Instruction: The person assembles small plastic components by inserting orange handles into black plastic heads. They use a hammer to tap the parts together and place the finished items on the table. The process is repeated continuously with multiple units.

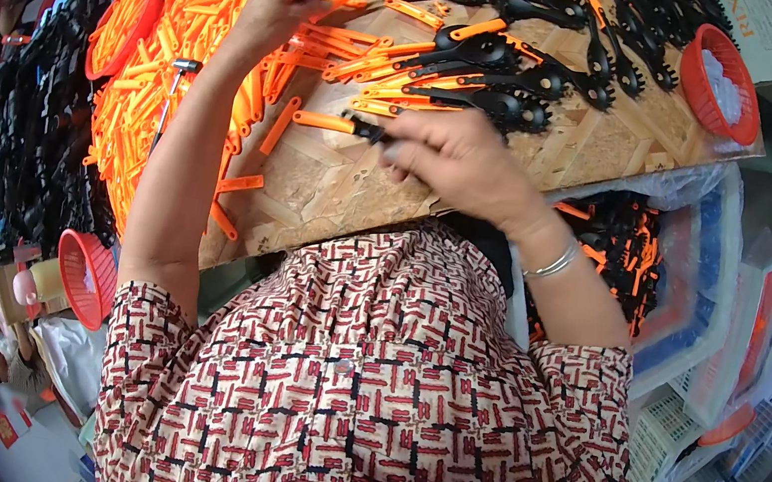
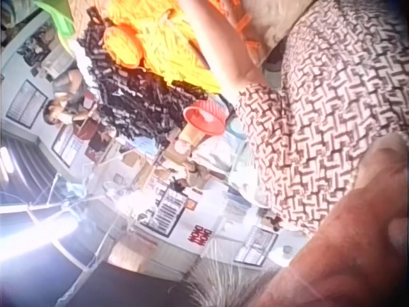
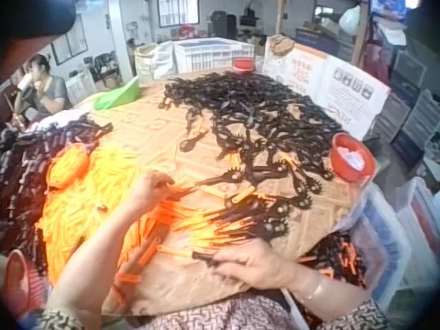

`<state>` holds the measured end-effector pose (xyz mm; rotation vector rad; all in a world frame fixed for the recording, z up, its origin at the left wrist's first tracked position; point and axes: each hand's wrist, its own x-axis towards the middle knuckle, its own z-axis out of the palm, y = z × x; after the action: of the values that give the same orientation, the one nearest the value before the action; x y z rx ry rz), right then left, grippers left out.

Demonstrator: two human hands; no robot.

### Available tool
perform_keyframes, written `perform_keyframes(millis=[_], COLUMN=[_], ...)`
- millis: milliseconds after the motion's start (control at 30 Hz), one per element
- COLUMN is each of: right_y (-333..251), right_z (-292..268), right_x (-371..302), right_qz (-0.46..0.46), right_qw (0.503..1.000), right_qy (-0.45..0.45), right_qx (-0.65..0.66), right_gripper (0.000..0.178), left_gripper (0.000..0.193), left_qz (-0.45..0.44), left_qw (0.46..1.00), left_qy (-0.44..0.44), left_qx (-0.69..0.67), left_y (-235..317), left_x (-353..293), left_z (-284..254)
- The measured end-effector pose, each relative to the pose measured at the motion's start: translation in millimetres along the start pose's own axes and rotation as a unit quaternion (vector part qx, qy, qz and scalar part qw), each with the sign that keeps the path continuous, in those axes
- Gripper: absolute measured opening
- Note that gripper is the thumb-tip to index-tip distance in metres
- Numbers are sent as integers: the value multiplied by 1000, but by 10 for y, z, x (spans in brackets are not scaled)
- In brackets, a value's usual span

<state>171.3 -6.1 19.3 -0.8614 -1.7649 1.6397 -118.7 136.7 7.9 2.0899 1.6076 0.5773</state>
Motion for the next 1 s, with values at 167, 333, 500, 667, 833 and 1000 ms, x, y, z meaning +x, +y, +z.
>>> perform_keyframes(millis=[167,333,500,667,833,1000], right_y=[176,202,275,232,243,212], right_z=[338,339,363,432,465,515], right_x=[103,243,233,138,94,22], right_qz=[27,41,41,46,39,51], right_qw=[999,981,979,973,967,964], right_qy=[23,79,95,105,128,127], right_qx=[31,172,173,203,216,226], right_gripper=[19,25,23,22,24,24], left_gripper=[19,17,21,27,41,33], left_qz=[-65,-99,-112,-38,-68,-18], left_qw=[949,926,907,980,964,953], left_qy=[6,98,200,182,73,141], left_qx=[-308,-351,-354,-64,247,266], left_y=[-160,-170,-147,-275,275,184], left_x=[-186,-469,-620,-525,-351,-315], left_z=[-175,-116,-174,-158,13,96])
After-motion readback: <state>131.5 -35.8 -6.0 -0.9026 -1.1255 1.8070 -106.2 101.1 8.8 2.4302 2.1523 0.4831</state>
